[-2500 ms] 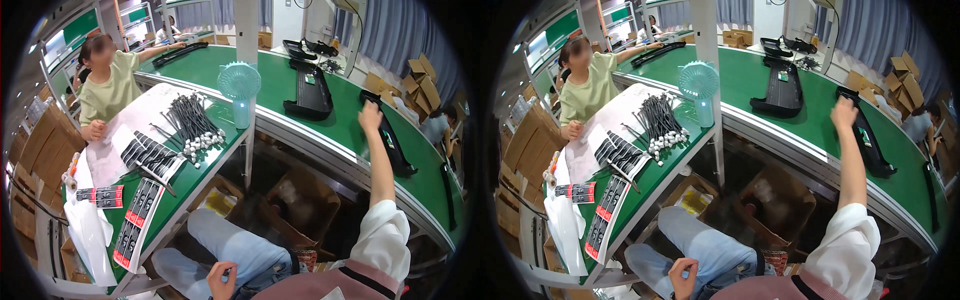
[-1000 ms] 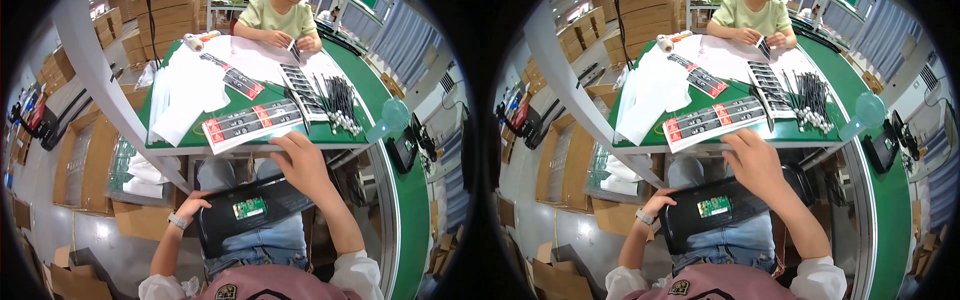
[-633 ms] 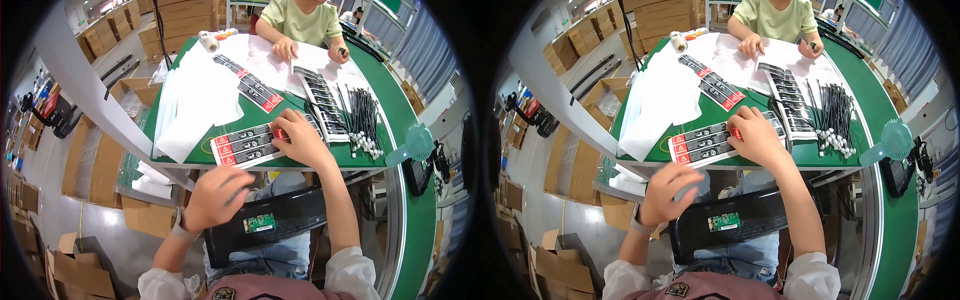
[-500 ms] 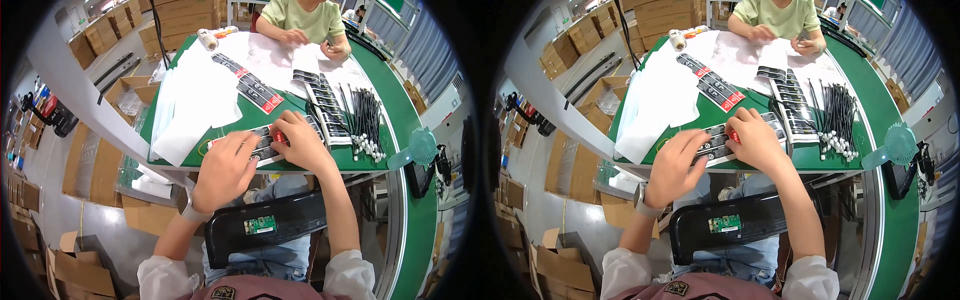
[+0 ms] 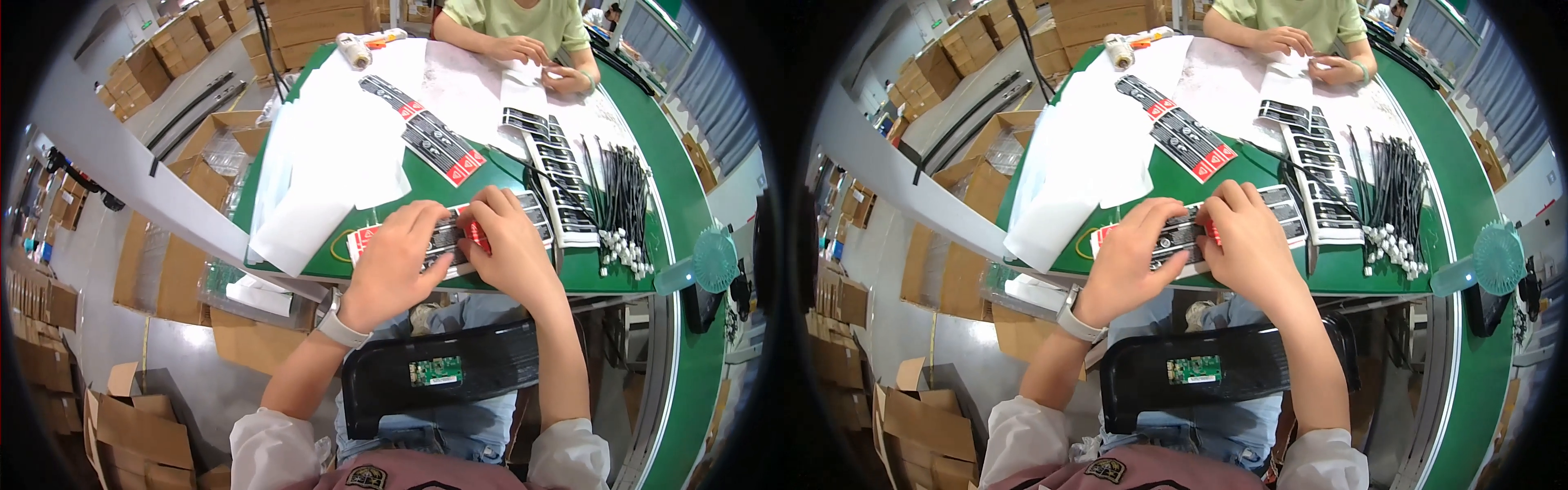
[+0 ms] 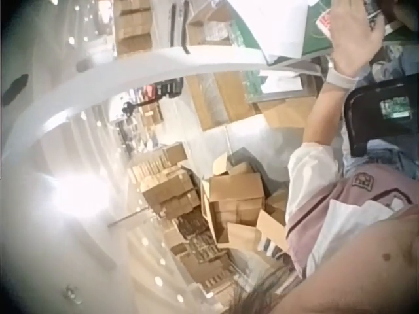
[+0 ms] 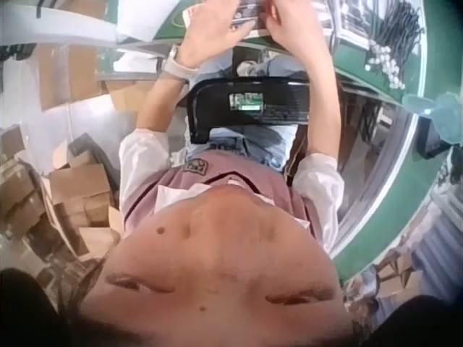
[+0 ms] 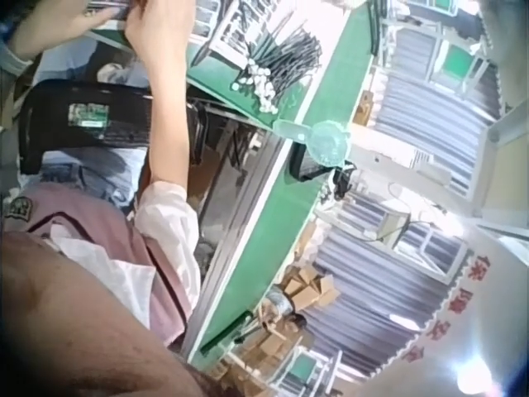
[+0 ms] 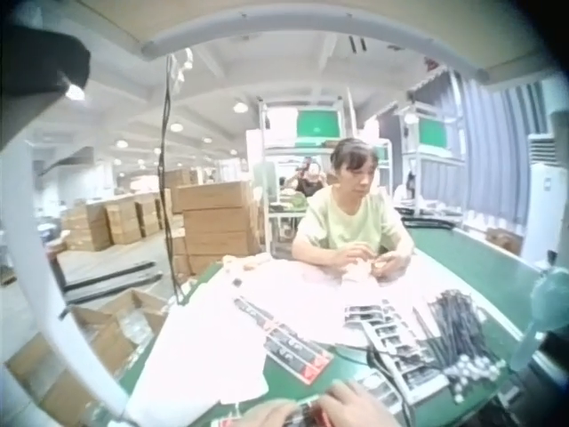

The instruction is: Applying warning and informational labels to black plastic electronic components at a factory workbench.

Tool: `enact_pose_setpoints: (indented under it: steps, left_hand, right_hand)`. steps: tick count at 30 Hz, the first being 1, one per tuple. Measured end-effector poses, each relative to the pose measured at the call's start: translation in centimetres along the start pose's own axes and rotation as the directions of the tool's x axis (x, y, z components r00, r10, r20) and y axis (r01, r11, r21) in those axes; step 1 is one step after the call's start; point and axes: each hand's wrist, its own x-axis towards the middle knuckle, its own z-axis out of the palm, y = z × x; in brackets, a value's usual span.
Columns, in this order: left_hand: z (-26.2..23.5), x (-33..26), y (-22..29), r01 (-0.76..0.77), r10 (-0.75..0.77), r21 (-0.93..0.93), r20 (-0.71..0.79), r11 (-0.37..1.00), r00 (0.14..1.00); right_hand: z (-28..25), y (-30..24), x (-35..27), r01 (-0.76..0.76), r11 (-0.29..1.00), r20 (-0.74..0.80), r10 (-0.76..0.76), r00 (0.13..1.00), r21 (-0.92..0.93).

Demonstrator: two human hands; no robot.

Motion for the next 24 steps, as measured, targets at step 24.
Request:
enact_pose_setpoints:
  steps: [24]
  left_hand:
    - [-2.9, 0.2, -2.0, 0.404, -0.257, -0.616, 0.317, 0.676, 0.913]
  right_hand:
    - [-0.7, -6.6, -7.2, 0.413, 0.906, -0.157, -0.397, 0.904, 0.090]
